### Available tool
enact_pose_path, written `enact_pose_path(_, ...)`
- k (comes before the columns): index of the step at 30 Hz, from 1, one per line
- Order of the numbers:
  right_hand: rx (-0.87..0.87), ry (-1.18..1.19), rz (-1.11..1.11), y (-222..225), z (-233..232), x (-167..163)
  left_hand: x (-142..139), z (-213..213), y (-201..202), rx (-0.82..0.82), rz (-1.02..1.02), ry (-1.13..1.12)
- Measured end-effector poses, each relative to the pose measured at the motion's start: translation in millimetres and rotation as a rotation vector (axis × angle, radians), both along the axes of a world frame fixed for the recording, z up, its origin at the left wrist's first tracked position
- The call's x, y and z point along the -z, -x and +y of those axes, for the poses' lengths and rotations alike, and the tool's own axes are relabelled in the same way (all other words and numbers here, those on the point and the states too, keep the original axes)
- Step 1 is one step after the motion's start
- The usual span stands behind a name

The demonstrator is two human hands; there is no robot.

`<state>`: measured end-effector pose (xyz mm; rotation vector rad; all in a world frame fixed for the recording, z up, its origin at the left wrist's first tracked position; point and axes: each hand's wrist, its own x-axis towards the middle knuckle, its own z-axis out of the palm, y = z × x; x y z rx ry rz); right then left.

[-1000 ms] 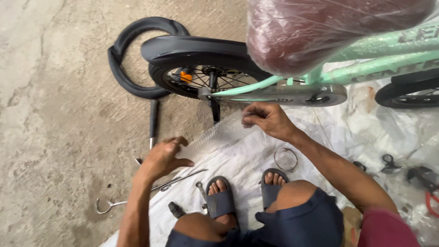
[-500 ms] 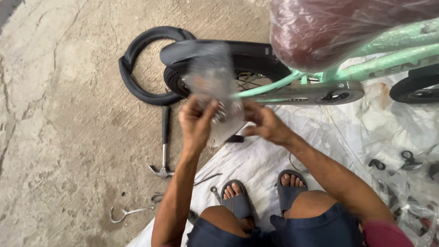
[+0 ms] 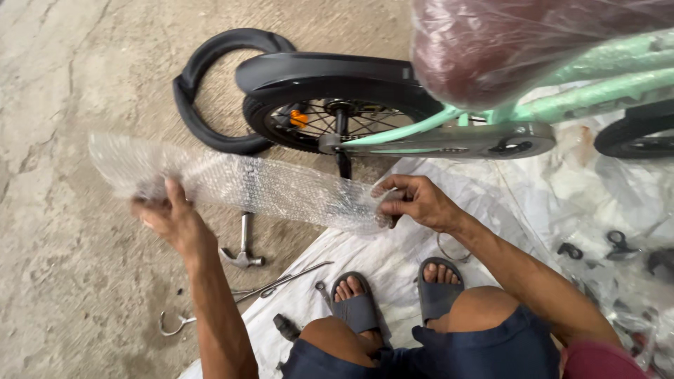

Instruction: The person assembles a bicycle by securing the front wheel, attaching the rear fender, and fastening a reflector to the frame. They use zip ties and scissors to secure components and remove excess material.

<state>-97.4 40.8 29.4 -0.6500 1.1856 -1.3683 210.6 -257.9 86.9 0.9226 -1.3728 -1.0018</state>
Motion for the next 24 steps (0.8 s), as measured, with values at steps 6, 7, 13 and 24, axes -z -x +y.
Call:
enact_pose_path(6,0.168,0.017,-0.256,-14,-13,-13,32,113,37,0.508,-1.137,0.641)
enact_pose_path(7,0.156,0.051,-0.301,-18,-15,-15,38,130,53,0.793,-1.563,0.453)
enact_pose_path(13,0.372,0.369,0.218,-24,-1,-50,32,144,101,0.674,-0.499,0.015)
enact_pose_path(24,0.521,0.043,0.186,-49,-41,-36,7,115,139,0.446,-0.475,0.179)
